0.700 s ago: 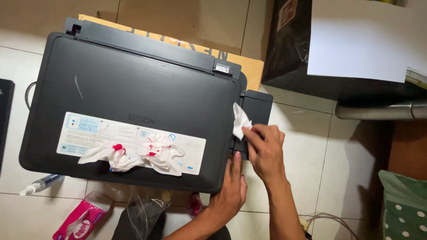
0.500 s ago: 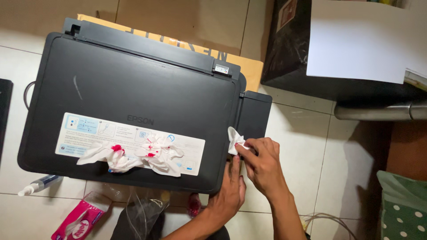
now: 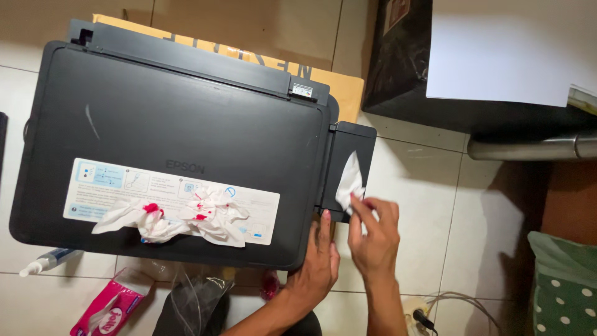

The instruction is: The person wipes the exterior of an Epson printer with a tissue, opens the top cover, and cleans the front and side surfaces. They handle a plastic bag containing small items and a power cable, then continue wiping the printer body.

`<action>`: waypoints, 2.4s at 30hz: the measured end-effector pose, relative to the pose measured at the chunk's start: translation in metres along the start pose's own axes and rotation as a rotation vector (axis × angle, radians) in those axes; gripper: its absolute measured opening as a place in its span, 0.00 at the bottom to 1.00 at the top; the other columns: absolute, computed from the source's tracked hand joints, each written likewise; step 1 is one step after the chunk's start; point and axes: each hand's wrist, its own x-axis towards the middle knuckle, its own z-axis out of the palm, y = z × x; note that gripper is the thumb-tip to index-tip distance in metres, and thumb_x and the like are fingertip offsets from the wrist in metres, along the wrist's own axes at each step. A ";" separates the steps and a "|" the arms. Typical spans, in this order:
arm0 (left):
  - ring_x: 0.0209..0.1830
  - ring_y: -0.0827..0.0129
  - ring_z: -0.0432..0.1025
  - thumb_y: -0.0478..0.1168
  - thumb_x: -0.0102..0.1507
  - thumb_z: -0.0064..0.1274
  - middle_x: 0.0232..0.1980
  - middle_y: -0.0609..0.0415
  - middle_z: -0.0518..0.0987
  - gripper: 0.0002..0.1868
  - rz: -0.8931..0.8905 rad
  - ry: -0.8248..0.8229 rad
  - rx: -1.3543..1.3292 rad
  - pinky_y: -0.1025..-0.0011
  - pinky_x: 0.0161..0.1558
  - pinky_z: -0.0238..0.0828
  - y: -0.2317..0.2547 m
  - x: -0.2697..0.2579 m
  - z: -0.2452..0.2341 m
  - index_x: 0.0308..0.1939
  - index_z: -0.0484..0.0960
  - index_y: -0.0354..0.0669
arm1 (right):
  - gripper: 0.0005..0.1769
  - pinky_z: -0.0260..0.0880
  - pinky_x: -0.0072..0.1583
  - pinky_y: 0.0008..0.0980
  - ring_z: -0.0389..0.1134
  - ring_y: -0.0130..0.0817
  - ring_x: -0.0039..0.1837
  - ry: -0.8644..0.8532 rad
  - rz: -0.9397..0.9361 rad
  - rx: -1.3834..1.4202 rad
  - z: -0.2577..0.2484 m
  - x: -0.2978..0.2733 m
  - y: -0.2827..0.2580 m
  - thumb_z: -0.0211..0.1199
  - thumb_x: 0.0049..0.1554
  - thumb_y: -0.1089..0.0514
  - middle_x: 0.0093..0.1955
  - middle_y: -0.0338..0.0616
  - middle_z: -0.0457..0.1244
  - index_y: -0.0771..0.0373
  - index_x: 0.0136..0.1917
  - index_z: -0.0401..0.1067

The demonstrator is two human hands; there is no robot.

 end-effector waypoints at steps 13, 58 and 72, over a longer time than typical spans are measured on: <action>0.57 0.32 0.68 0.35 0.63 0.53 0.58 0.28 0.73 0.42 0.016 0.018 0.065 0.44 0.61 0.62 0.000 -0.001 0.002 0.77 0.52 0.29 | 0.18 0.68 0.55 0.38 0.66 0.44 0.54 0.056 0.030 0.022 0.014 0.045 0.020 0.66 0.53 0.74 0.50 0.48 0.64 0.61 0.55 0.81; 0.76 0.45 0.55 0.47 0.56 0.61 0.75 0.38 0.63 0.43 0.278 -0.288 0.587 0.31 0.66 0.43 0.055 0.072 -0.015 0.70 0.65 0.26 | 0.13 0.70 0.46 0.26 0.69 0.24 0.41 0.118 0.963 0.913 0.093 -0.032 0.096 0.66 0.57 0.58 0.41 0.42 0.73 0.68 0.52 0.80; 0.78 0.55 0.55 0.49 0.50 0.63 0.77 0.47 0.62 0.46 0.274 -0.374 0.866 0.25 0.66 0.38 0.041 0.092 -0.011 0.71 0.69 0.38 | 0.12 0.71 0.47 0.25 0.70 0.24 0.43 0.134 0.946 1.110 0.040 -0.035 0.057 0.68 0.55 0.63 0.42 0.42 0.72 0.70 0.52 0.81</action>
